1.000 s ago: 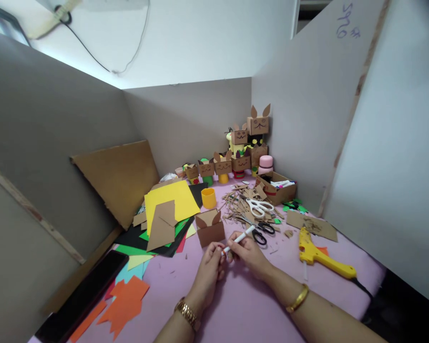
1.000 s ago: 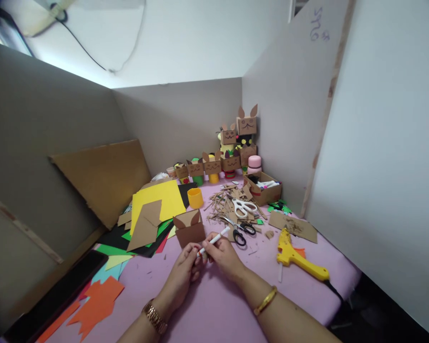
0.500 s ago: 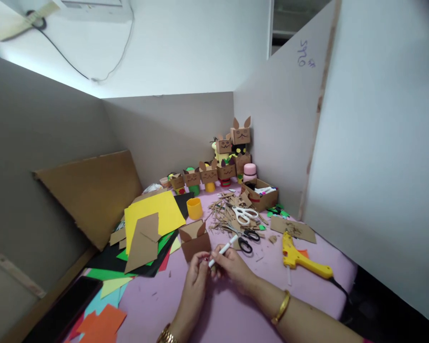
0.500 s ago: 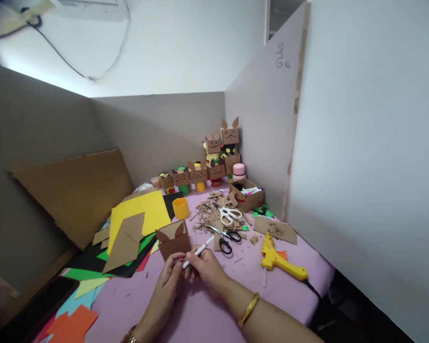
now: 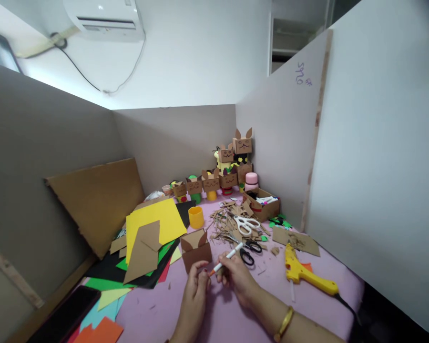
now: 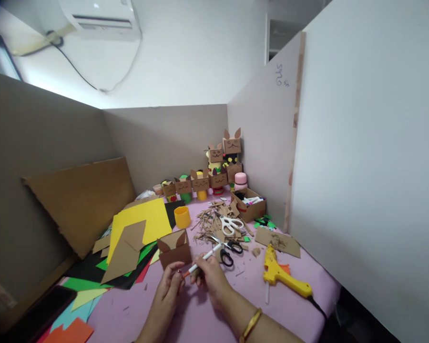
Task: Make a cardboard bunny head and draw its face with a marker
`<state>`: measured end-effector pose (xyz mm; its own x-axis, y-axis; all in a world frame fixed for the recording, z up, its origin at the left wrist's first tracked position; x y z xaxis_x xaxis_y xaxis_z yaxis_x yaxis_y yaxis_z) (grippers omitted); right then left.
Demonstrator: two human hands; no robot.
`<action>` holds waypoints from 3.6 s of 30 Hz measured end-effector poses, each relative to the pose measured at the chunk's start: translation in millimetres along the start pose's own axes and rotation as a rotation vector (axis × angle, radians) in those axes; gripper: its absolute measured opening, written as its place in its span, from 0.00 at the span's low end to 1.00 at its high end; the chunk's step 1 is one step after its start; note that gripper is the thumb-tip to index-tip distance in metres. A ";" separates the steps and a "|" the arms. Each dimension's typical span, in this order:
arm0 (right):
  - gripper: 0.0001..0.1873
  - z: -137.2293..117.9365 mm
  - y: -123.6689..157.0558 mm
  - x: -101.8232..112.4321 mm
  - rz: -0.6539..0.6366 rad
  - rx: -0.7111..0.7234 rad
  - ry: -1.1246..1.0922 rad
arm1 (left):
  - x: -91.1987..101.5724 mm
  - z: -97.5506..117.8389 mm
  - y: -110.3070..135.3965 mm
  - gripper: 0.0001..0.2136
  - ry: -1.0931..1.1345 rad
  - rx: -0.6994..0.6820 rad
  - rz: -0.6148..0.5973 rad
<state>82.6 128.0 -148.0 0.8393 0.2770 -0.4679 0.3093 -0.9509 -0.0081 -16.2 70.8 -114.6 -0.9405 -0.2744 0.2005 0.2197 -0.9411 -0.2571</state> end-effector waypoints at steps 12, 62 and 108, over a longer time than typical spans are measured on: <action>0.13 -15.5 -6.9 49.0 0.301 0.056 -0.071 | -36.9 23.3 27.2 0.07 -0.468 -0.315 -0.440; 0.16 -44.8 6.3 48.2 0.347 0.300 0.064 | 53.5 -20.4 -35.9 0.41 0.327 0.070 0.193; 0.16 -51.1 10.0 -5.6 0.045 0.564 1.615 | 58.1 -28.5 -19.2 0.15 0.652 0.425 0.459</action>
<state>103.8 123.9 -100.3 0.5175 -0.2388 0.8217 0.3879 -0.7905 -0.4740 -82.5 78.6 -124.9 -0.6689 -0.5958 -0.4445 0.5651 -0.7961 0.2167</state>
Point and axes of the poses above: each hand's wrist, its own y-axis away from the middle knuckle, its own x-axis out of the back of the hand, z = x × y, the point moved 9 cm from there along -y, towards the middle knuckle, and after that the axes turned 3 degrees about z, right-handed, at the moved point
